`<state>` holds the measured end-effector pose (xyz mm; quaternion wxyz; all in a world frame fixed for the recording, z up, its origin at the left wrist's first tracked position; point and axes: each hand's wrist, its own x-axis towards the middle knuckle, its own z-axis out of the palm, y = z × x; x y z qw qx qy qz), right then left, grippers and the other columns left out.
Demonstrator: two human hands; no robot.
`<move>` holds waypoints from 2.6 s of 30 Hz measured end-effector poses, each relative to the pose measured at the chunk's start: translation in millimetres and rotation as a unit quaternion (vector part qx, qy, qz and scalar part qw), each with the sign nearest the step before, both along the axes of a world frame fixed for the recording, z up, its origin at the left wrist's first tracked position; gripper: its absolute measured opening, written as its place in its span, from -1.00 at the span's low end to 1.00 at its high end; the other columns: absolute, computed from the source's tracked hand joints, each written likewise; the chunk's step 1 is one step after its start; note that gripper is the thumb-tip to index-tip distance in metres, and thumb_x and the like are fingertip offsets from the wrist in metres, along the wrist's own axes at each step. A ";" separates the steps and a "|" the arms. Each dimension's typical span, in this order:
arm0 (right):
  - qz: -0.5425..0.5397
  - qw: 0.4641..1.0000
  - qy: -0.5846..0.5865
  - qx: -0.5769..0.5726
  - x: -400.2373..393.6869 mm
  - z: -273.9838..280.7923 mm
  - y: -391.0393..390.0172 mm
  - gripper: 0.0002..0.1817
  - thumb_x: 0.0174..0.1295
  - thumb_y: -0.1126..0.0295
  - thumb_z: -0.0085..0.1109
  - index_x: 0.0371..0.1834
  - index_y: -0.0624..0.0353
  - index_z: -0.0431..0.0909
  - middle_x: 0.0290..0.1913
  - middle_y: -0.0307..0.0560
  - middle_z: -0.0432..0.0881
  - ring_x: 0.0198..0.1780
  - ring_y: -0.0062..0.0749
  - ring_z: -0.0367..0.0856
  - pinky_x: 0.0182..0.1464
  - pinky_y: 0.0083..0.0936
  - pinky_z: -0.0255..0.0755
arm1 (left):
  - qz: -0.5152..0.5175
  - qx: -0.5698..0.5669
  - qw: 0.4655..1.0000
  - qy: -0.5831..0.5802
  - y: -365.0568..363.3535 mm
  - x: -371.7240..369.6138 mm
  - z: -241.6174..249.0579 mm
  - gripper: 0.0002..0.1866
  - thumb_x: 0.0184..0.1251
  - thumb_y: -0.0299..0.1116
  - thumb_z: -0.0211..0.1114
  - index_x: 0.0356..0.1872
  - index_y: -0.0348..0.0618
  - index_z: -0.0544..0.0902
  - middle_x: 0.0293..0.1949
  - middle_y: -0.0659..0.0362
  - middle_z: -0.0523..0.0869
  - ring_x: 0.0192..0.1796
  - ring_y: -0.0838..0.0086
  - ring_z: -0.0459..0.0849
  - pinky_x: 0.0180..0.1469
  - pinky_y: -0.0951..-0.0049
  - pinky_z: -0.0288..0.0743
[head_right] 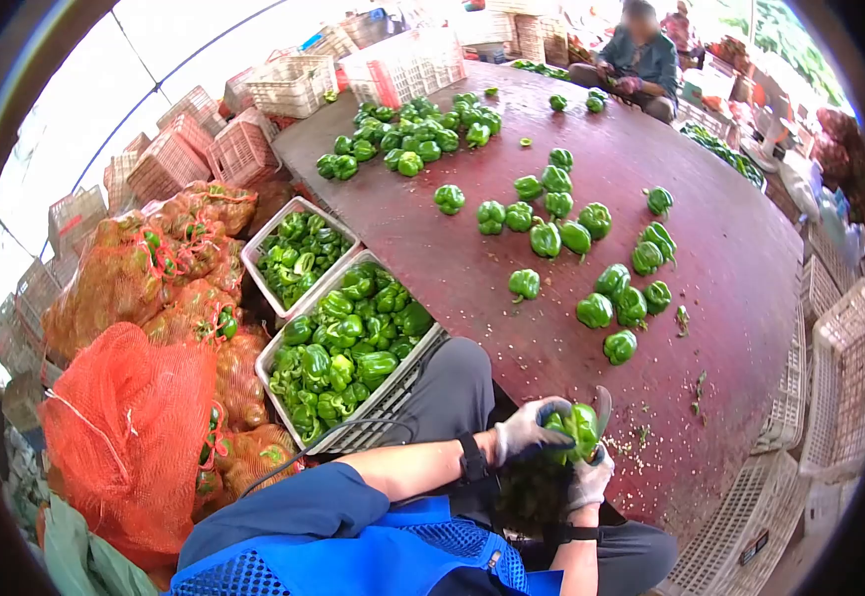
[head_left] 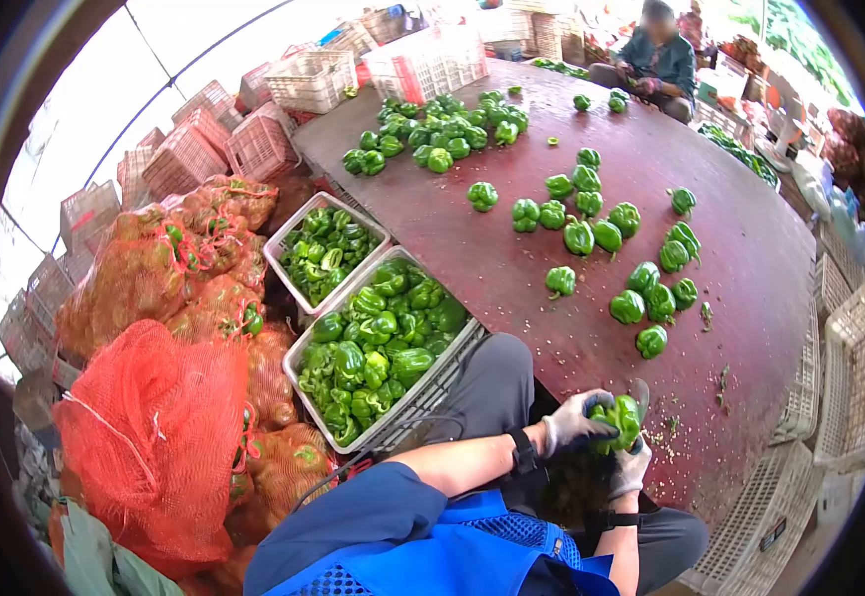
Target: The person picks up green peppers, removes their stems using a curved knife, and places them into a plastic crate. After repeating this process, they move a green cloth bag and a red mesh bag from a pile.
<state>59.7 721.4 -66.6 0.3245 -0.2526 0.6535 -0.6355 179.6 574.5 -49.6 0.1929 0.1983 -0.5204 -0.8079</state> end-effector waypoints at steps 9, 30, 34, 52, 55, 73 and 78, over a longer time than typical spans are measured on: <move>0.017 0.999 -0.011 0.039 6.3 21.2 -5.9 -0.74 0.11 0.53 0.32 -0.10 0.27 0.65 -0.21 -0.27 0.71 -0.23 -0.61 0.59 -0.14 -0.54 0.51 | 0.001 -0.003 0.997 -0.073 -21.0 8.4 5.9 -0.56 0.17 -0.39 0.53 0.06 -0.23 0.62 -0.06 0.14 0.71 -0.06 0.48 0.67 0.03 0.39 0.62; 0.047 0.985 -0.160 -0.039 -11.1 25.1 5.1 -0.25 -0.06 0.63 0.41 0.33 0.31 0.43 -0.06 -0.17 0.64 -0.09 -0.54 0.63 0.06 -0.54 0.52 | -0.125 0.109 0.981 -0.101 -5.1 0.1 0.7 -0.59 0.30 -0.54 0.33 0.19 -0.28 0.58 -0.07 0.15 0.74 -0.09 0.49 0.70 -0.01 0.46 0.63; 0.090 0.990 -0.109 -0.025 -11.7 28.9 9.8 -0.21 -0.09 0.58 0.46 0.33 0.27 0.42 0.09 -0.15 0.59 0.06 -0.52 0.54 0.19 -0.51 0.43 | -0.148 0.063 0.979 -0.129 -2.4 -2.6 -0.6 -0.75 0.39 -0.47 0.30 0.05 -0.26 0.64 -0.14 0.20 0.74 -0.15 0.54 0.67 -0.06 0.48 0.61; -0.114 0.983 -0.145 -0.024 -33.5 -2.2 22.5 -0.31 0.02 0.55 0.44 0.30 0.33 0.43 -0.04 -0.14 0.67 -0.10 -0.53 0.63 0.02 -0.51 0.57 | 0.024 -0.376 0.915 -0.147 -27.0 -60.2 -3.6 -0.84 0.26 -0.45 0.39 -0.20 -0.29 0.69 0.05 0.09 0.68 -0.08 0.41 0.68 0.00 0.37 0.58; -0.087 0.981 -0.161 -0.057 -38.0 -13.9 15.7 -0.23 0.03 0.50 0.45 0.39 0.31 0.37 0.08 -0.09 0.65 0.00 -0.48 0.63 0.04 -0.49 0.57 | -0.096 -0.290 0.935 -0.181 -28.4 -92.0 6.6 -0.78 0.18 -0.42 0.40 -0.17 -0.26 0.73 0.02 0.01 0.73 0.03 0.33 0.68 0.12 0.33 0.55; -0.118 0.969 -0.218 0.017 -46.9 6.2 14.2 -0.92 0.12 0.42 0.18 -0.34 0.15 0.60 -0.52 -0.25 0.59 -0.59 -0.49 0.54 -0.53 -0.56 0.42 | -0.031 -0.328 0.896 -0.297 6.3 -96.7 25.6 -0.78 0.14 -0.37 0.31 -0.18 -0.16 0.69 -0.19 -0.07 0.77 -0.06 0.06 0.74 0.00 0.17 0.57; -0.080 0.967 -0.239 -0.028 -46.5 5.4 19.7 -0.76 0.11 0.33 0.15 -0.18 0.15 0.62 -0.51 -0.27 0.56 -0.56 -0.45 0.55 -0.53 -0.56 0.44 | 0.005 -0.266 0.929 -0.258 -1.1 -85.7 18.2 -0.73 0.03 -0.46 0.42 -0.18 -0.20 0.67 -0.25 -0.04 0.76 -0.17 0.20 0.72 -0.09 0.25 0.58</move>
